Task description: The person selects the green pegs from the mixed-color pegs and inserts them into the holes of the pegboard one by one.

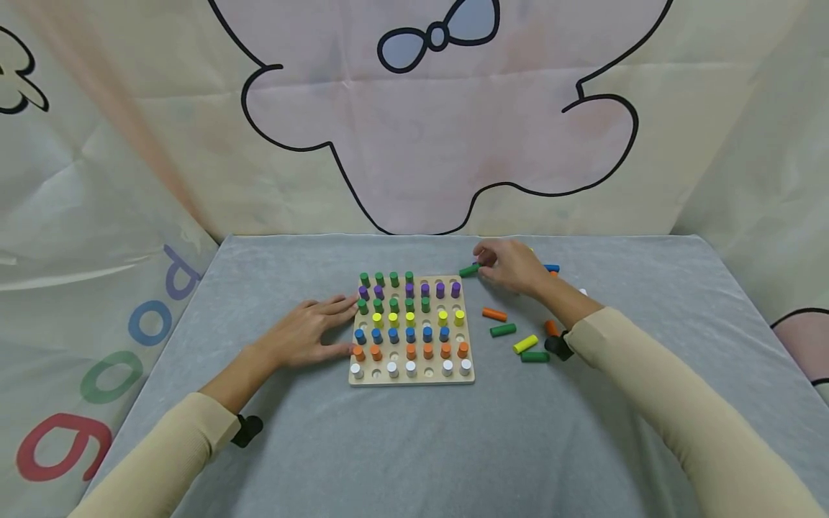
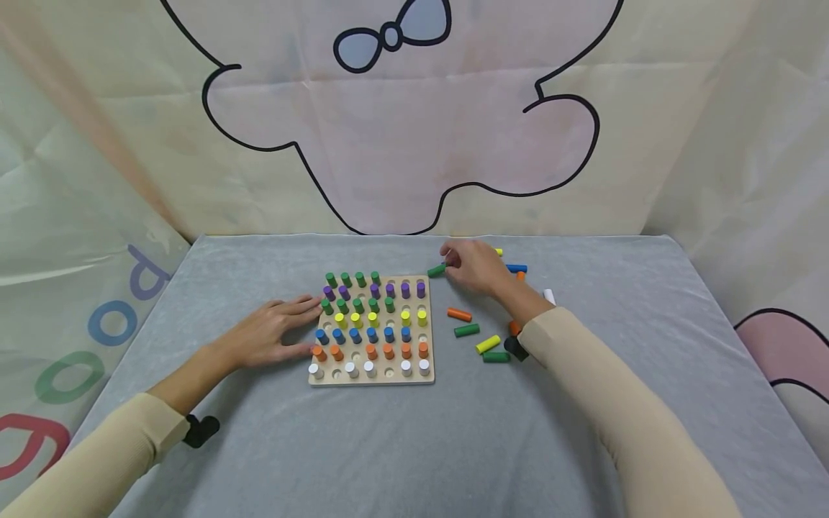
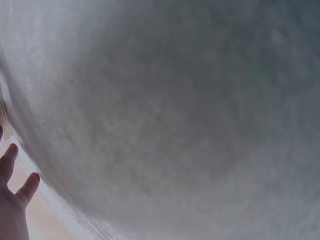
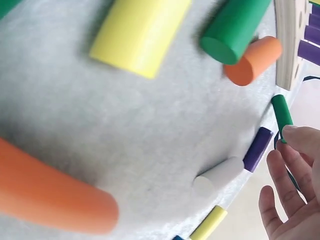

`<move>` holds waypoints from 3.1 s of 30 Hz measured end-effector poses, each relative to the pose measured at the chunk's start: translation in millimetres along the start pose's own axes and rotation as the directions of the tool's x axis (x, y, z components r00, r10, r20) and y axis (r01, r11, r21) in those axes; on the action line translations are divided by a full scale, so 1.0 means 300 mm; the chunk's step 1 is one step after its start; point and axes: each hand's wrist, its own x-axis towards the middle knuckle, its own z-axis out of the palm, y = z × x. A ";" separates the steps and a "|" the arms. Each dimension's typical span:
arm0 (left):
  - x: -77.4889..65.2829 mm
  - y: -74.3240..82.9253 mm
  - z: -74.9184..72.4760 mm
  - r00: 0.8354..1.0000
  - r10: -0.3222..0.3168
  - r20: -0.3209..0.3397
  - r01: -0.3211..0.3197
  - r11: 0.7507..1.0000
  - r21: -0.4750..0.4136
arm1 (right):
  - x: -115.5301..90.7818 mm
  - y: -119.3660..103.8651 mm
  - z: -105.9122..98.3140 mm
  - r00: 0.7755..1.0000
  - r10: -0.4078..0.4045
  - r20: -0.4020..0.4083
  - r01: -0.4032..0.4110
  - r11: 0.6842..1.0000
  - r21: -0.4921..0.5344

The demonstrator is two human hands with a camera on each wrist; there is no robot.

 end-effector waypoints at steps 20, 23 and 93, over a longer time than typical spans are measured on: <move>0.000 0.001 0.003 1.000 0.000 -0.002 0.001 1.000 0.003 | 0.016 -0.061 -0.059 0.992 -0.075 -0.101 0.078 0.997 0.023; 0.001 0.000 0.005 1.000 -0.003 -0.001 0.003 1.000 0.001 | 0.022 -0.075 -0.072 0.991 -0.079 -0.110 0.083 0.996 0.032; -0.003 -0.004 0.011 1.000 -0.007 -0.008 0.007 1.000 -0.013 | 0.079 -0.256 0.071 0.963 -0.270 -0.028 0.267 0.961 -0.069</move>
